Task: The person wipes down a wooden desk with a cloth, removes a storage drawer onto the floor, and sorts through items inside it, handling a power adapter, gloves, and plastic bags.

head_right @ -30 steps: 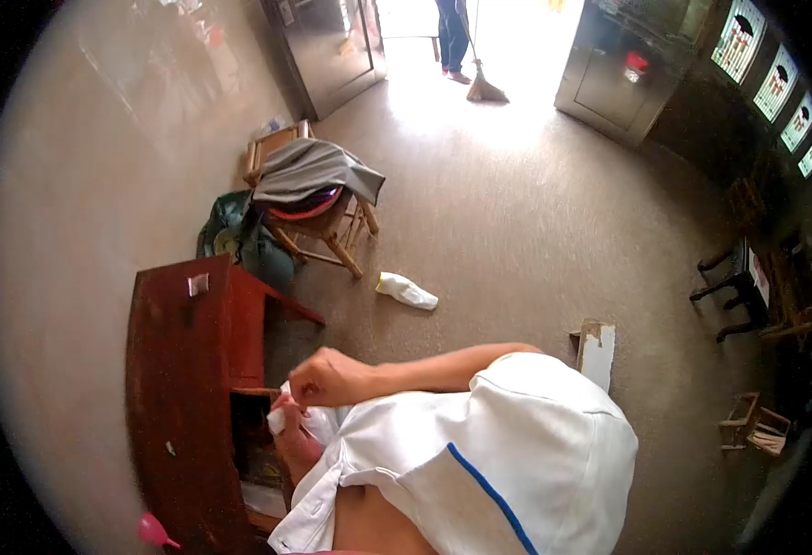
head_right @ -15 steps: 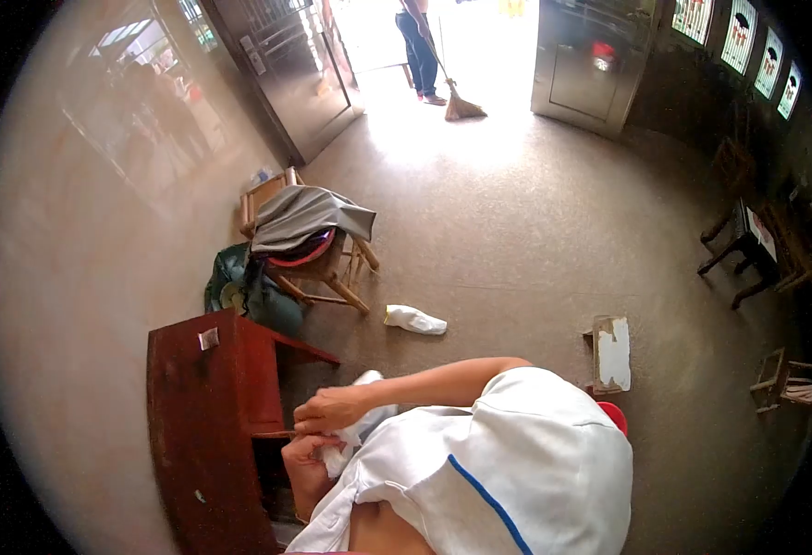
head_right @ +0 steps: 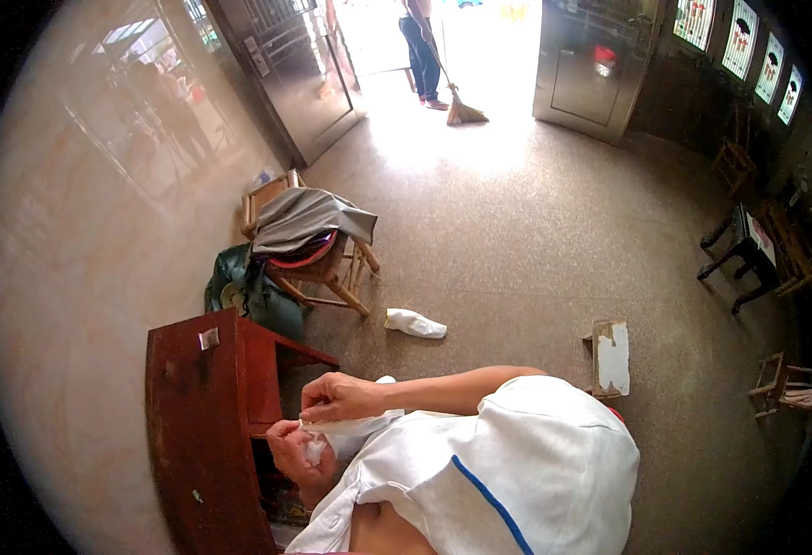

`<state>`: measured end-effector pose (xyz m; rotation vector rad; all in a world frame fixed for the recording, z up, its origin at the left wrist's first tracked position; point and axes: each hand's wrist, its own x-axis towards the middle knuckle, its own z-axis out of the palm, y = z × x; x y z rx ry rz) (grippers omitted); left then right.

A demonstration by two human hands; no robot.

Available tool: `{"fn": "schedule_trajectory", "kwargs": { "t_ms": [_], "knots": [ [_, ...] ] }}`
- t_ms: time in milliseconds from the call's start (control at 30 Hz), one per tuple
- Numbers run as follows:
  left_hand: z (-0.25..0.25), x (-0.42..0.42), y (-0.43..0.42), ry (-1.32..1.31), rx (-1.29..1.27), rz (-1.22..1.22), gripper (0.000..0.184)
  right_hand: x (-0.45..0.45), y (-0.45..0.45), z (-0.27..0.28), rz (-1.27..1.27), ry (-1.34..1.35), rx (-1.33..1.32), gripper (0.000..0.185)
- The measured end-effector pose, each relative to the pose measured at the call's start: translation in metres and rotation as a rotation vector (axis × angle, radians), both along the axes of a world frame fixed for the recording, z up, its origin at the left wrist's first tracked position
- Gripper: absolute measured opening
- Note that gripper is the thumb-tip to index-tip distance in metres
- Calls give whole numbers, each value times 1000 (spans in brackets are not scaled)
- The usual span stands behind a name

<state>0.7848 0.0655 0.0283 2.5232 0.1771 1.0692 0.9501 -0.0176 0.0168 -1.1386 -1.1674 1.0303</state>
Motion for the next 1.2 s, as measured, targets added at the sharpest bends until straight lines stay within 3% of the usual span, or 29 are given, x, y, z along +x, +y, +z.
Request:
{"fn": "schedule_trajectory", "kwargs": {
  "t_ms": [167,200,300,433,500,567,600,700,733,833,867,967,1000,1100,1133,1167,1200],
  "knots": [
    [14,8,-4,91,-343,115,36,2,-12,26,-95,-247,29,23],
    [14,13,-2,44,-226,181,41,1,-13,28,-119,-282,40,22],
    [7,3,12,241,-134,250,20,5,-11,19,-268,-458,120,19],
    [20,-10,6,382,93,289,24,16,-6,5,-600,-677,123,18],
    [28,-21,4,447,-37,246,26,30,-4,-4,-738,-664,106,21],
    [36,-32,3,448,-195,165,29,47,-10,-10,-739,-608,-89,24],
    [37,-39,7,506,-215,114,34,51,-11,-14,-732,-593,-62,26],
    [50,-28,8,391,20,-243,36,47,-10,-20,-651,-606,-44,26],
    [51,-21,7,383,-52,-317,40,46,-6,-23,-618,-603,-49,26],
    [29,5,18,294,-732,-693,49,42,-1,-15,-511,-539,-5,24],
    [17,12,16,72,-902,-735,44,41,-2,-7,-481,-574,-10,21],
    [5,18,10,-123,-1201,-349,31,42,-11,11,-457,-511,128,17],
    [17,24,4,-107,-1216,-327,43,40,-14,13,-452,-471,252,14],
    [3,21,11,233,-938,-282,44,27,-28,39,-246,-648,414,8],
    [-7,25,7,224,-1043,-361,36,24,-28,35,-151,-730,469,10],
    [-8,25,7,359,-890,-335,21,19,-26,33,-141,-765,503,12],
    [-10,26,4,330,-871,-331,16,19,-25,29,-127,-762,499,13]
  ]
}}
